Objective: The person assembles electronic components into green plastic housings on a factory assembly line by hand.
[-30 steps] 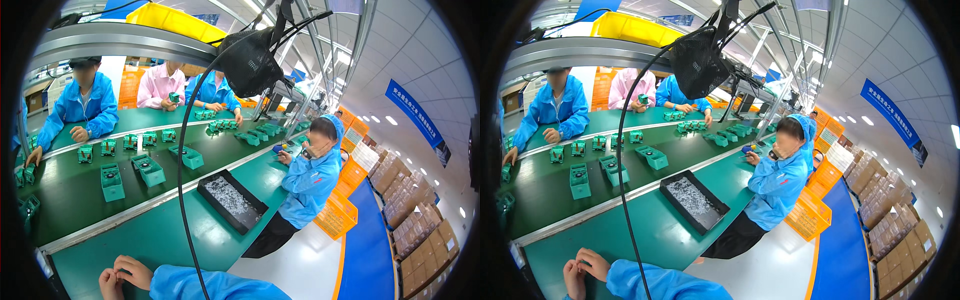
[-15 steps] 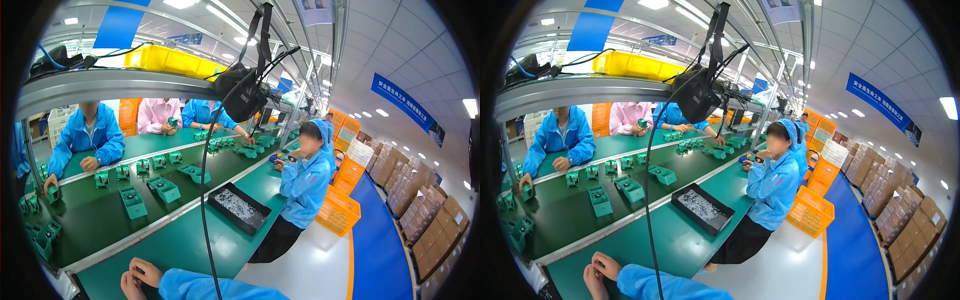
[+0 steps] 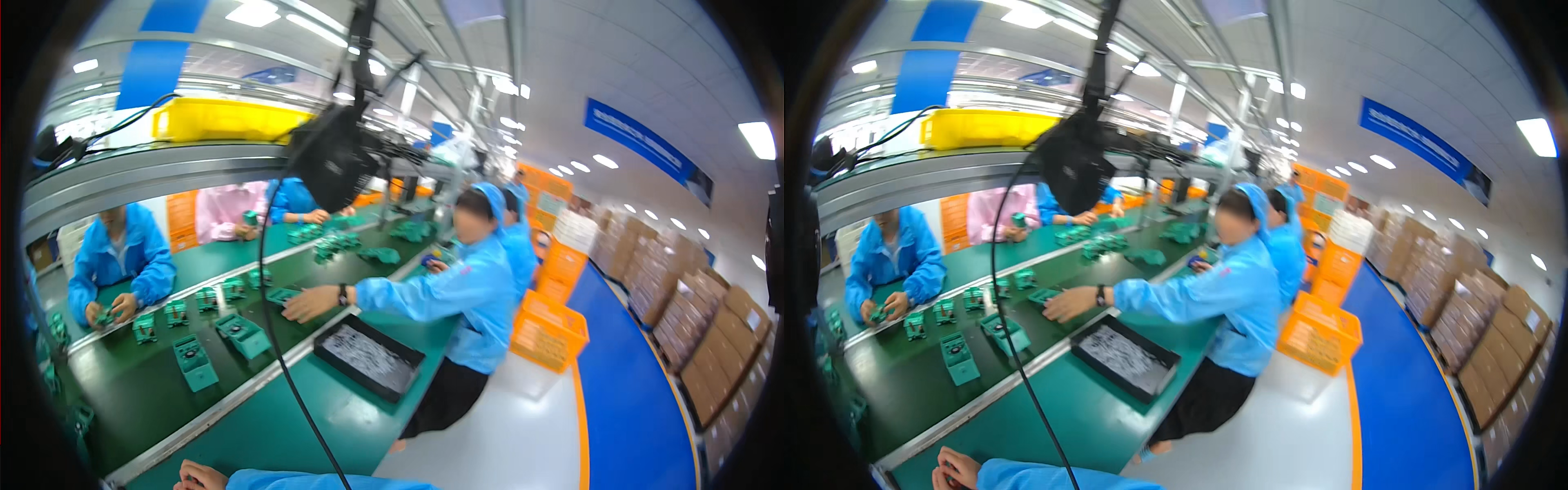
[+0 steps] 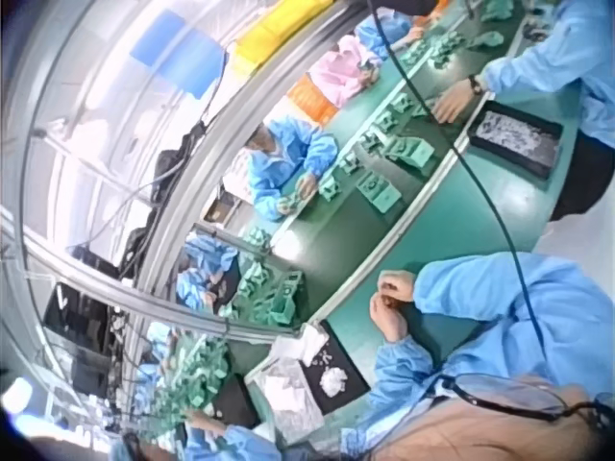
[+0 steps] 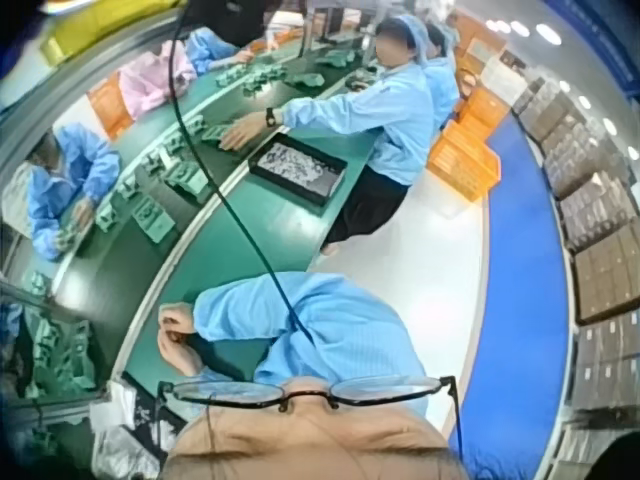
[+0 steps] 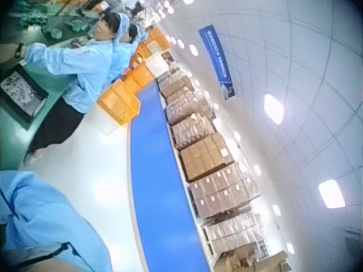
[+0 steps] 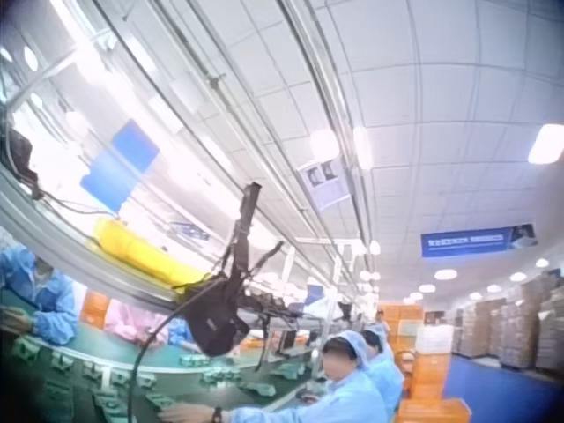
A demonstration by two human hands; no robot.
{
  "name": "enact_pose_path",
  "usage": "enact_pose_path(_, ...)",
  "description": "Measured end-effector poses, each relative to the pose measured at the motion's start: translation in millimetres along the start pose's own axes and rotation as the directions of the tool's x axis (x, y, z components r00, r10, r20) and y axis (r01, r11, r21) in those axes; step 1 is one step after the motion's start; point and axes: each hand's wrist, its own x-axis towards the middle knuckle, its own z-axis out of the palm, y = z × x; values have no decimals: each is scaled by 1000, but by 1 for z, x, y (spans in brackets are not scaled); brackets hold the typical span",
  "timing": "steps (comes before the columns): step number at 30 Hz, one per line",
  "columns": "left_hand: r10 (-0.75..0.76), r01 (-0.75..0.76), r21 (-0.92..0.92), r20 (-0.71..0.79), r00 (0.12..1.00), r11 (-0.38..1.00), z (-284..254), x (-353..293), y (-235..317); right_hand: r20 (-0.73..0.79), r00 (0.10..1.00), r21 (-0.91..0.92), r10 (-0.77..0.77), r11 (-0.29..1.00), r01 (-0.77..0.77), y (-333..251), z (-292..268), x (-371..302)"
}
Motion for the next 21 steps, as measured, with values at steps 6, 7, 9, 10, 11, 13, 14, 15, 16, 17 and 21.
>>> enact_pose_path(6,122,-125,-9,-163,979,992,36,-4,-1,-114,986,-130,-121,986,106,-4,-11,-10)
enact_pose_path(7,90,-90,1,-121,989,996,37,-3,-3,-139,986,-226,-90,972,57,-20,-23,-11)
enact_pose_path(9,43,-46,-41,-71,997,998,42,-5,-7,-121,984,-182,-132,977,109,-20,-40,-9)
enact_pose_path(10,-35,24,-142,-75,997,990,43,-3,-13,-96,974,-208,-207,961,184,-25,-46,-7)
enact_pose_path(11,-24,22,-175,-10,1000,984,42,1,-18,-116,969,-210,-219,959,192,-31,-49,-4)
enact_pose_path(13,7,-7,-71,2,1000,997,39,0,-15,-80,959,-220,-273,943,250,-32,-50,-2)
enact_pose_path(14,42,-43,-24,-37,998,999,41,-4,-10,-84,972,-184,-219,962,201,-40,-48,-4)
enact_pose_path(15,58,-57,36,-41,997,998,39,-5,-6,-65,977,-172,-204,966,190,-41,-46,-4)
enact_pose_path(16,62,-60,32,-43,997,998,36,-5,-7,-58,976,-154,-210,968,199,-42,-44,-4)
enact_pose_path(17,63,-62,27,-36,997,998,34,-5,-8,-58,975,-143,-215,968,205,-43,-43,-4)
enact_pose_path(21,47,-44,57,-41,998,997,37,-6,-5,-74,969,-249,-234,946,209,-43,-45,-8)
